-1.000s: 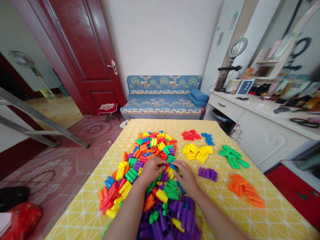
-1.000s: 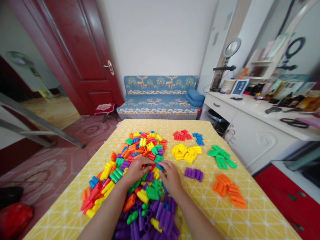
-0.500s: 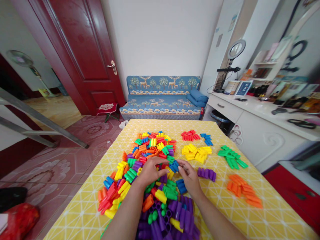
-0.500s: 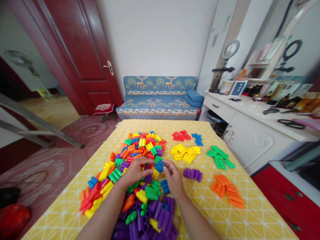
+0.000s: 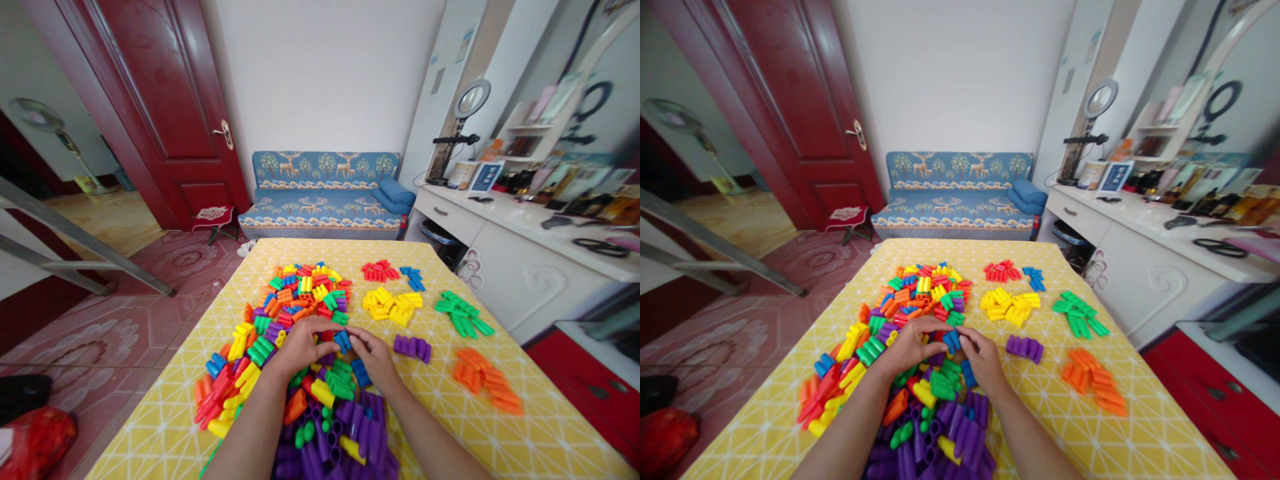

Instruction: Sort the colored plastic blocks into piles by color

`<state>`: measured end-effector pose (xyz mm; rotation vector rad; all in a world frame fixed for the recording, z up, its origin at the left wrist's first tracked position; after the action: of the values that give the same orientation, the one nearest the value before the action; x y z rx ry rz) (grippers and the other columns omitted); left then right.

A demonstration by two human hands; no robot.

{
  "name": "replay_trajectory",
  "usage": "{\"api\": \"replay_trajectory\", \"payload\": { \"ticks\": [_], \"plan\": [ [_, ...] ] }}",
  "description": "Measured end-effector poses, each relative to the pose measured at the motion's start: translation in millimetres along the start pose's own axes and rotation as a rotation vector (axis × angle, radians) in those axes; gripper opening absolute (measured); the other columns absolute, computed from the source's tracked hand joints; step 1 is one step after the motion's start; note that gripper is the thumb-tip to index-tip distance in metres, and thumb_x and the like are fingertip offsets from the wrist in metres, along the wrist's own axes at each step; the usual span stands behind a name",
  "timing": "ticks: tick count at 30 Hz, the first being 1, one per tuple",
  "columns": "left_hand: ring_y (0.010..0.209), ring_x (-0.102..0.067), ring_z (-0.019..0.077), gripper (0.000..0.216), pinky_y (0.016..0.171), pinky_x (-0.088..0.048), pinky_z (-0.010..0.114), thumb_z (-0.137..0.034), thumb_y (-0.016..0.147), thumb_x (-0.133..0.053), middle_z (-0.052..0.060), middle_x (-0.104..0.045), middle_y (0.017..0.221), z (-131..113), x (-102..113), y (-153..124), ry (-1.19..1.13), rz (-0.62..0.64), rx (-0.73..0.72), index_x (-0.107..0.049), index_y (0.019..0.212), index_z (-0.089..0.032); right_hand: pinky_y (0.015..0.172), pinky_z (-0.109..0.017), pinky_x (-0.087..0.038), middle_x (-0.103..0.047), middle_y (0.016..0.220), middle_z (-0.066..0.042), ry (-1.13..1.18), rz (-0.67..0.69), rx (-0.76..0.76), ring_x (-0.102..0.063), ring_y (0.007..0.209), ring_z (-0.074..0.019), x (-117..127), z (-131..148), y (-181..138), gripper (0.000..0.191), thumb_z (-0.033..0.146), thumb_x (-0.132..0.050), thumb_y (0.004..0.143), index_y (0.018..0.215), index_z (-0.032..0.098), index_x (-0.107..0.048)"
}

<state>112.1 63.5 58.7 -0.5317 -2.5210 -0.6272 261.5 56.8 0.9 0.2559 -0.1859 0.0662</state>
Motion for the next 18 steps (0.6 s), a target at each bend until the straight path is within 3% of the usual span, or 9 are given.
{"api": "replay_trajectory", "payload": {
  "ticks": [7,18],
  "plan": [
    [0.094,-0.065,0.0217,0.035,0.087,-0.050,0.032,-0.039,0.077,-0.071,0.007,-0.073,0.102,4.5,0.9,0.3,-0.007,-0.004,0.022,-0.072,0.108,-0.023,0.076,-0.035,-0.054,-0.071,0.100,-0.005,0.107,0.099,-0.060,-0.066,0.087,-0.0216,-14.0,-4.6,-2.2,0.044,0.043,-0.068,0.076,0.114,0.021,-0.064],
    [0.091,-0.066,0.0203,0.030,0.083,-0.050,0.030,-0.038,0.077,-0.071,0.006,-0.073,0.097,6.1,1.3,0.5,-0.025,-0.024,0.020,-0.073,0.101,-0.021,0.078,-0.035,-0.053,-0.070,0.104,-0.005,0.135,0.121,-0.070,-0.065,0.088,-0.0208,-18.2,-6.8,-3.6,0.049,0.037,-0.071,0.075,0.119,0.021,-0.059]
  ]
}}
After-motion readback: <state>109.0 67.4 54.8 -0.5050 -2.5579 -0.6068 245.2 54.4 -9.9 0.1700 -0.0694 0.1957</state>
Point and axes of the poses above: each hand's wrist, its own y-axis towards the middle knuckle, its own x-axis out of the back of the hand, z = x × y, the point moved 9 cm from there along y, towards the middle knuckle
